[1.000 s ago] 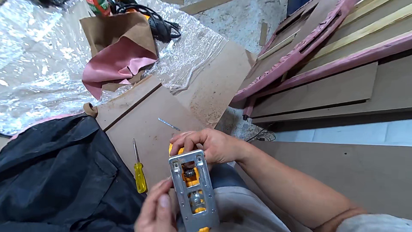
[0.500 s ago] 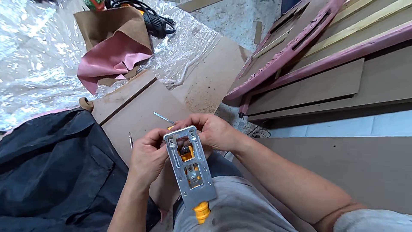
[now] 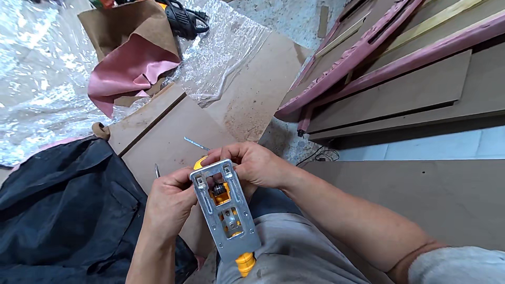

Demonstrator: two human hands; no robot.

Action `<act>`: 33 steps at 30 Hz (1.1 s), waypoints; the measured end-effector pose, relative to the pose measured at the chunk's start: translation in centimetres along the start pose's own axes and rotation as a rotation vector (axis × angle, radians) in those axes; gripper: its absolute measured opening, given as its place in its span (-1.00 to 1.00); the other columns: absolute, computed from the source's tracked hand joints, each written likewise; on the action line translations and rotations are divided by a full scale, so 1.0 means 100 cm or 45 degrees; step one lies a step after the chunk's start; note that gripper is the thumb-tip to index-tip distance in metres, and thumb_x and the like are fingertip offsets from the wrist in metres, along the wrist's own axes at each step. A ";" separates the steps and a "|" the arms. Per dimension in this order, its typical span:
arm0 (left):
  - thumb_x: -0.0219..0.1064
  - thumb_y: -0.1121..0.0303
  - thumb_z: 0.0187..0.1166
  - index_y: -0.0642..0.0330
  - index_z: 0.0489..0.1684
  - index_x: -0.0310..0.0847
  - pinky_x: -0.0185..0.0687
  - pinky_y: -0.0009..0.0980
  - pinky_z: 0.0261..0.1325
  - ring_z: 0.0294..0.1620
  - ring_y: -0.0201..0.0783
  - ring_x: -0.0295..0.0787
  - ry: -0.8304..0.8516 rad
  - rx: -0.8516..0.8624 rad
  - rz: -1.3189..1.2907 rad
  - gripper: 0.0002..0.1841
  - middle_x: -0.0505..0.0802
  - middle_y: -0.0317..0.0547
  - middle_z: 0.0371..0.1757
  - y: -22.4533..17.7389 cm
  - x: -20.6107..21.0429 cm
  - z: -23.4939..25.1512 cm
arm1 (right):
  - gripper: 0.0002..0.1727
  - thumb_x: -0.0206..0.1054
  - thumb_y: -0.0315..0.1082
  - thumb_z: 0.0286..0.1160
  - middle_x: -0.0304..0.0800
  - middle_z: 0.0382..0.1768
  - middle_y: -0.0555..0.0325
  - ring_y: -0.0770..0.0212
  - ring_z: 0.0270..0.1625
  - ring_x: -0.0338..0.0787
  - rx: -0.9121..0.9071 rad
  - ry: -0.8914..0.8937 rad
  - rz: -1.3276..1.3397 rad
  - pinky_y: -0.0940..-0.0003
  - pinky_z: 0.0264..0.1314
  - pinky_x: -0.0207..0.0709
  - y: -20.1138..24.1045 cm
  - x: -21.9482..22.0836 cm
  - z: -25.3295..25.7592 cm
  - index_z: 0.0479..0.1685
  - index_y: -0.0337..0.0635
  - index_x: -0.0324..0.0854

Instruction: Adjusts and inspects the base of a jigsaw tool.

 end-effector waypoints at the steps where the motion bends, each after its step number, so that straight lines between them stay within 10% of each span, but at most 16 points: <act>1: 0.49 0.47 0.47 0.16 -0.32 0.88 0.68 -0.51 -0.45 -0.49 -0.35 0.73 -0.009 -0.019 -0.005 -0.96 0.87 -0.08 -0.39 -0.001 0.001 0.000 | -0.89 0.37 -0.62 0.45 0.80 0.35 0.11 0.27 0.34 0.78 -0.009 0.010 0.018 0.30 0.33 0.69 -0.002 -0.001 0.000 -0.17 -0.27 0.74; 7: 0.52 0.47 0.44 0.19 -0.32 0.86 0.68 -0.49 -0.45 -0.51 -0.33 0.72 -0.007 -0.069 -0.044 -0.98 0.86 -0.04 -0.41 -0.001 0.003 0.003 | -0.80 0.29 -0.63 0.55 0.71 0.47 0.01 0.15 0.59 0.60 -0.089 0.068 0.067 0.24 0.63 0.51 -0.005 -0.007 -0.004 0.01 -0.37 0.77; 33: 0.53 0.41 0.44 0.15 -0.38 0.89 0.71 -0.42 -0.42 -0.44 -0.27 0.73 -0.050 -0.039 -0.027 -0.95 0.85 -0.08 -0.34 0.005 -0.001 0.002 | -0.81 0.31 -0.58 0.57 0.74 0.45 0.03 0.20 0.63 0.58 -0.078 -0.024 -0.048 0.26 0.73 0.42 -0.005 -0.006 -0.002 0.00 -0.35 0.81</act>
Point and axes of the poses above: each hand's wrist, its own z-axis towards the middle knuckle, its own x-axis out of the palm, y = z × x, the point moved 3 cm from there along z, towards the middle knuckle
